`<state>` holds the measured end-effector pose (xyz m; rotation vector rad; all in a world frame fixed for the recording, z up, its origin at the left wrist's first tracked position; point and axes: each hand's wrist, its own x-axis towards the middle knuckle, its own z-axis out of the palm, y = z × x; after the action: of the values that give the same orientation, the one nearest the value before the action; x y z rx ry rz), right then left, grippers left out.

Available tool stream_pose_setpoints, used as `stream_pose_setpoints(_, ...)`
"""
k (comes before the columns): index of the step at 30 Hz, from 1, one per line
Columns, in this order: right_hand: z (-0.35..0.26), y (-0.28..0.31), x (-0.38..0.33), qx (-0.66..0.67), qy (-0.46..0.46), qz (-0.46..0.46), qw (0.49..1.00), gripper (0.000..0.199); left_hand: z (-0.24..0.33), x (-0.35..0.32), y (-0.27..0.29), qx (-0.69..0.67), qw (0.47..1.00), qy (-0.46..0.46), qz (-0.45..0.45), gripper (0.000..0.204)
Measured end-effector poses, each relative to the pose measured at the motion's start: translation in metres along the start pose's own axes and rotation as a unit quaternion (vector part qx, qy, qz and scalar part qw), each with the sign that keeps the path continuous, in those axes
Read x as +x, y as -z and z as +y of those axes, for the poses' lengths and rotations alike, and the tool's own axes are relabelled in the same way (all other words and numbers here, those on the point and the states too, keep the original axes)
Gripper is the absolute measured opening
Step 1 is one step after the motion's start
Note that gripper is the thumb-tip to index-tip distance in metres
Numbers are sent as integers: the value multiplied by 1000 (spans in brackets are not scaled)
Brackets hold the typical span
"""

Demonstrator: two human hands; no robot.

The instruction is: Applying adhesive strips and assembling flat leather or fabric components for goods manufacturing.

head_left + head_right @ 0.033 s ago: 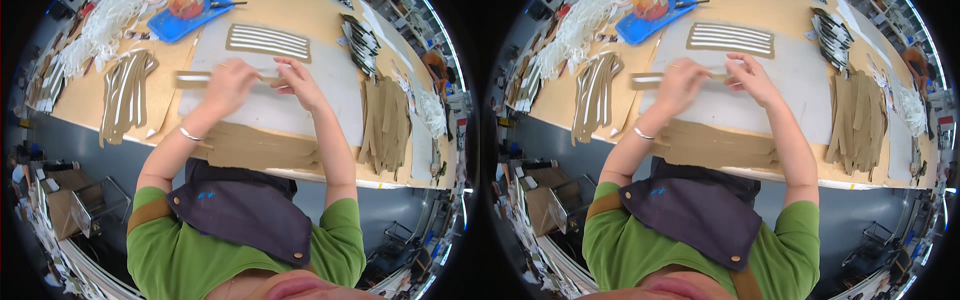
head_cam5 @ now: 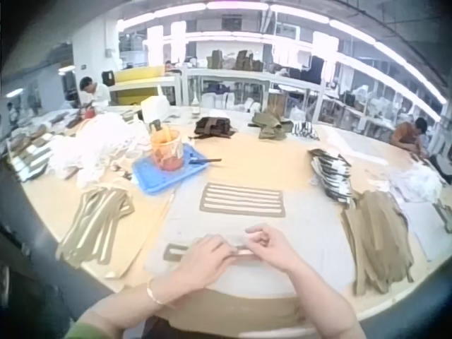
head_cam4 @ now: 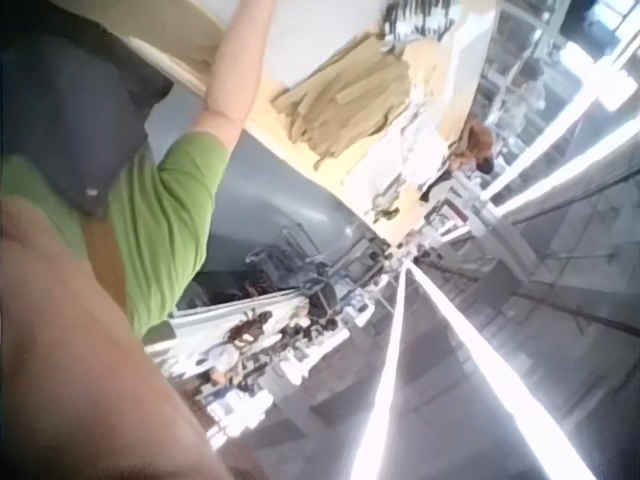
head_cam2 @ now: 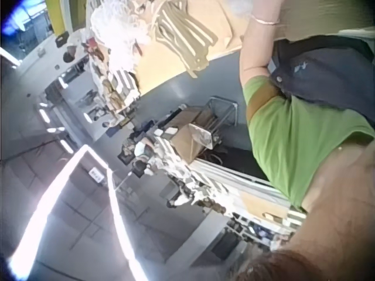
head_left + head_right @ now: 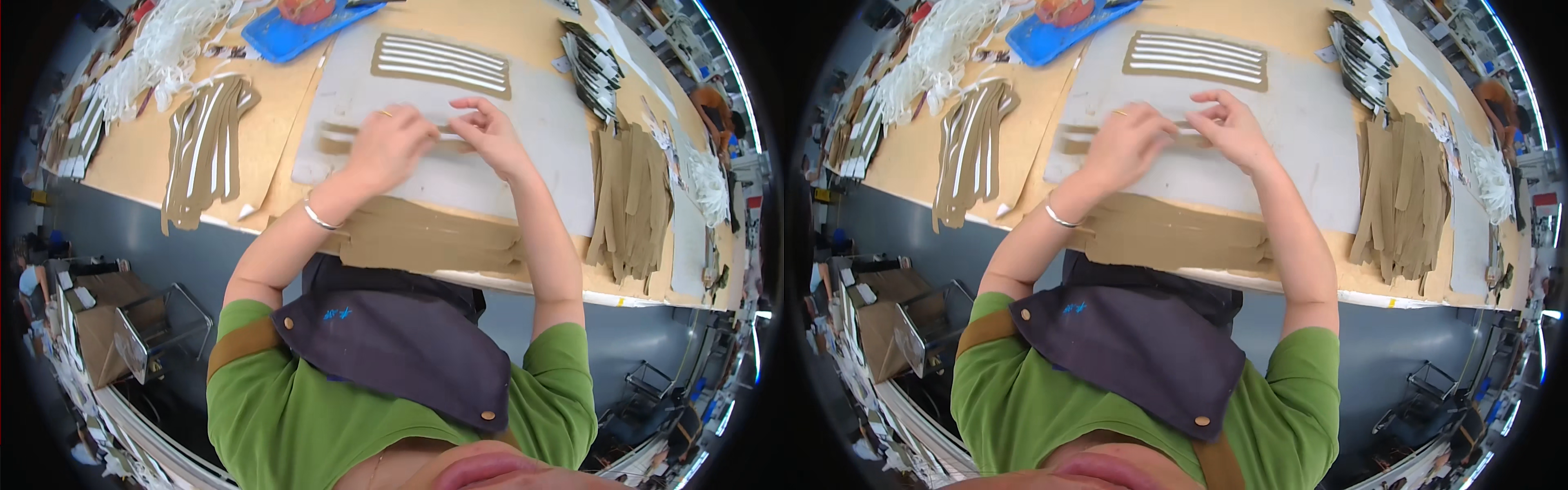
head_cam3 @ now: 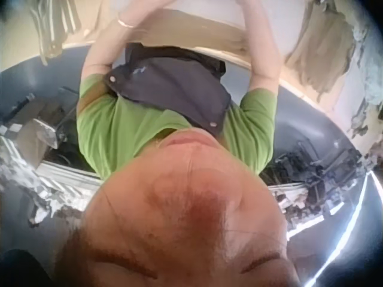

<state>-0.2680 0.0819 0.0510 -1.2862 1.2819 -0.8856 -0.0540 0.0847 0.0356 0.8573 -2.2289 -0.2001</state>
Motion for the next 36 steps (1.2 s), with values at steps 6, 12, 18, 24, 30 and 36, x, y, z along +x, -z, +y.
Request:
stream_pose_setpoints(6,63,64,-65,-131,-61,113,983,27,-29,-33,17,19,990,81,-118,29)
stream_pose_setpoints(12,32,24,-56,-373,197,138,896,25,-55,-32,34,0,965,151,-212,43)
stream_pose_setpoints(18,38,6,-44,-520,306,-12,797,29,-64,-33,46,-18,951,202,-232,44)
stream_pose_setpoints(24,22,29,-86,-534,136,-24,835,21,-57,-14,23,-23,964,144,-221,41)
stream_pose_setpoints(30,13,-10,-37,-502,285,82,812,14,-55,5,17,-72,930,199,-300,33)
stream_pose_setpoints(36,-19,18,-34,-589,-58,-64,804,17,-74,1,11,-88,942,170,-275,21)
